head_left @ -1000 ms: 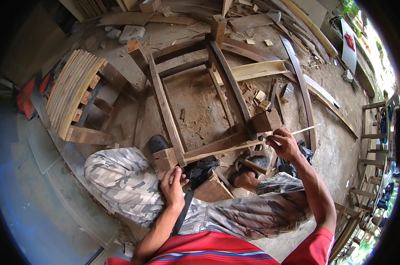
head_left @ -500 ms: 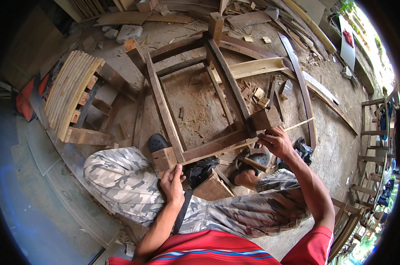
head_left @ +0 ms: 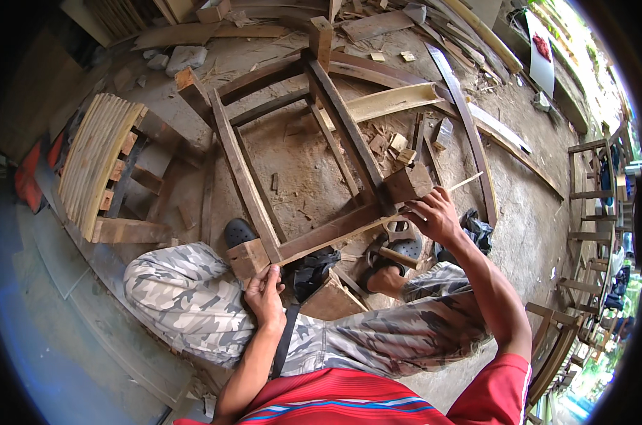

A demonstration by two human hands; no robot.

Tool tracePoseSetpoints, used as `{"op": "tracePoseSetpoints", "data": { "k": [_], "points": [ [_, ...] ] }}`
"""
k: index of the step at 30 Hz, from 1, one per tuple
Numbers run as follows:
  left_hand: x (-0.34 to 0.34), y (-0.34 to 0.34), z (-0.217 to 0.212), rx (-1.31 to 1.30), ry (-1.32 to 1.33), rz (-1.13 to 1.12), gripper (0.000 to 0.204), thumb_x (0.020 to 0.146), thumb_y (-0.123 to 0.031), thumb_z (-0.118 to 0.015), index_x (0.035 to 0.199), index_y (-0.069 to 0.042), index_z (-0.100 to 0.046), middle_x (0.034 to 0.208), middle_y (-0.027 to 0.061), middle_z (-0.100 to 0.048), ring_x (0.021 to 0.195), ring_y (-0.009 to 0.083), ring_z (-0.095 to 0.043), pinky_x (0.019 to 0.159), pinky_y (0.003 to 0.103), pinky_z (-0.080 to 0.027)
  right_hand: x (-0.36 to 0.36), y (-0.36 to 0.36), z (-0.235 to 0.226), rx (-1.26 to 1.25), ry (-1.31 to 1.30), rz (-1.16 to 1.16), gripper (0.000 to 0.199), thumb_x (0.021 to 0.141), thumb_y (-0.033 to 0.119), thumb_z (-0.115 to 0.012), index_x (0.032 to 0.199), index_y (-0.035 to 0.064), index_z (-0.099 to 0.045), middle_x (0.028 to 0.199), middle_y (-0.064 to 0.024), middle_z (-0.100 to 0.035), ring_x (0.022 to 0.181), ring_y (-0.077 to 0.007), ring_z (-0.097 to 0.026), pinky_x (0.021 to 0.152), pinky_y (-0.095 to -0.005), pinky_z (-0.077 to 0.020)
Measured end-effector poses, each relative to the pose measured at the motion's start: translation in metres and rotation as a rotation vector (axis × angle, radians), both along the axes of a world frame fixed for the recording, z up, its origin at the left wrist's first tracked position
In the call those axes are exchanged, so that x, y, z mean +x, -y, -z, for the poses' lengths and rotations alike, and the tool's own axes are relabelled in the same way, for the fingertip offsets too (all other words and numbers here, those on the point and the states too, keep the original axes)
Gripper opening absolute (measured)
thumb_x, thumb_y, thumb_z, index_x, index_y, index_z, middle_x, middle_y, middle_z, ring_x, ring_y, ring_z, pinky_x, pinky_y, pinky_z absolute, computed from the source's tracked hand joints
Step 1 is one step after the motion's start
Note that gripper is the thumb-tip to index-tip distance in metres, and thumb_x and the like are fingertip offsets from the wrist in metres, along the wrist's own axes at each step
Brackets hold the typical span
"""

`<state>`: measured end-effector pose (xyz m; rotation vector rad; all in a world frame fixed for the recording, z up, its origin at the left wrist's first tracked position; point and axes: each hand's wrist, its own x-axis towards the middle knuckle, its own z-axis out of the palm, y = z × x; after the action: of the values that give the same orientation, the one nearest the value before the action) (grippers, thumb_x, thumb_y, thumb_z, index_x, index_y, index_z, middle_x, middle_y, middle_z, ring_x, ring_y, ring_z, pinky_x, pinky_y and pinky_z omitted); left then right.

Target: The person sits on the floor in a cluttered workshop and uses a hand saw to cut a cylindrical bamboo pole. They position the bamboo on a wooden frame, then repeatedly saw through it, rotating the pole as needed to continue the cut.

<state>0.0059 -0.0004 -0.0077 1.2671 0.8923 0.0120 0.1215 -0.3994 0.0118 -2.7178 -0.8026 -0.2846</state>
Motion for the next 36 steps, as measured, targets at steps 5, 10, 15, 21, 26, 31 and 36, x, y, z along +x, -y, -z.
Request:
{"op": "tracePoseSetpoints", "data": {
  "k": [5, 10, 15, 21, 26, 31, 36],
  "points": [
    [0.001, 0.001, 0.000, 0.008, 0.007, 0.025, 0.012, 0.096, -0.013, -0.078, 0.103, -0.004, -0.077, 0.084, -0.0023, -0.069, 0.074, 0.0045, -0.061, 0.063, 0.020, -0.051, -0.004, -0.002, -0.001, -0.012, 0.015, -0.063, 0.024, 0.083, 0.025, -0.083, 0.103, 0.0137, -0.075, 0.094, -0.0033, -0.066, 0.094, -0.0252, -0.064, 0.095, -0.0423, -0.0474],
    [-0.001, -0.001, 0.003, 0.066, 0.025, 0.058, 0.015, 0.096, -0.018, -0.078, 0.104, -0.005, -0.077, 0.084, -0.0021, -0.069, 0.074, 0.0055, -0.061, 0.063, 0.022, -0.051, -0.001, -0.001, -0.004, 0.042, 0.001, -0.035, 0.020, 0.084, 0.021, -0.081, 0.101, 0.0125, -0.075, 0.094, -0.0043, -0.064, 0.094, -0.0260, -0.063, 0.091, -0.0402, -0.0476],
    [-0.001, -0.002, 0.005, 0.059, 0.021, 0.069, 0.014, 0.097, -0.018, -0.077, 0.103, -0.005, -0.077, 0.085, -0.0022, -0.069, 0.075, 0.0059, -0.061, 0.062, 0.022, -0.052, -0.009, 0.002, 0.014, -0.039, -0.173, 0.026, 0.035, 0.089, 0.031, -0.077, 0.116, 0.0117, -0.067, 0.107, -0.0063, -0.070, 0.104, -0.0272, -0.065, 0.102, -0.0445, -0.0447],
    [0.003, 0.002, -0.002, 0.042, 0.015, 0.043, 0.009, 0.098, -0.015, -0.074, 0.099, -0.007, -0.076, 0.081, -0.0034, -0.066, 0.073, 0.0046, -0.058, 0.063, 0.020, -0.047, -0.010, 0.006, 0.022, -0.120, -0.193, 0.044, 0.029, 0.091, 0.032, -0.076, 0.110, 0.0125, -0.068, 0.099, -0.0055, -0.068, 0.103, -0.0274, -0.066, 0.108, -0.0466, -0.0425],
    [0.003, 0.000, -0.003, 0.032, -0.003, 0.030, 0.008, 0.098, -0.015, -0.074, 0.100, -0.007, -0.076, 0.081, -0.0033, -0.066, 0.073, 0.0046, -0.058, 0.062, 0.020, -0.047, -0.007, 0.002, 0.008, 0.014, -0.133, 0.012, 0.016, 0.089, 0.027, -0.078, 0.096, 0.0135, -0.071, 0.092, -0.0054, -0.066, 0.093, -0.0277, -0.064, 0.094, -0.0423, -0.0469],
    [0.001, -0.001, 0.003, 0.047, 0.035, 0.044, 0.009, 0.099, -0.015, -0.074, 0.100, -0.007, -0.076, 0.081, -0.0036, -0.065, 0.072, 0.0045, -0.057, 0.062, 0.021, -0.046, -0.001, 0.003, -0.001, 0.046, -0.019, 0.017, 0.020, 0.085, 0.028, -0.081, 0.099, 0.0158, -0.073, 0.092, -0.0036, -0.064, 0.093, -0.0256, -0.062, 0.092, -0.0433, -0.0438],
    [0.002, 0.000, 0.002, 0.055, 0.045, 0.064, 0.011, 0.098, -0.016, -0.075, 0.100, -0.006, -0.076, 0.081, -0.0033, -0.066, 0.072, 0.0047, -0.057, 0.062, 0.021, -0.047, 0.001, 0.000, 0.006, 0.003, 0.055, 0.080, 0.020, 0.086, 0.030, -0.081, 0.100, 0.0169, -0.076, 0.096, -0.0013, -0.066, 0.099, -0.0239, -0.063, 0.104, -0.0492, -0.0406]
  ]
}}
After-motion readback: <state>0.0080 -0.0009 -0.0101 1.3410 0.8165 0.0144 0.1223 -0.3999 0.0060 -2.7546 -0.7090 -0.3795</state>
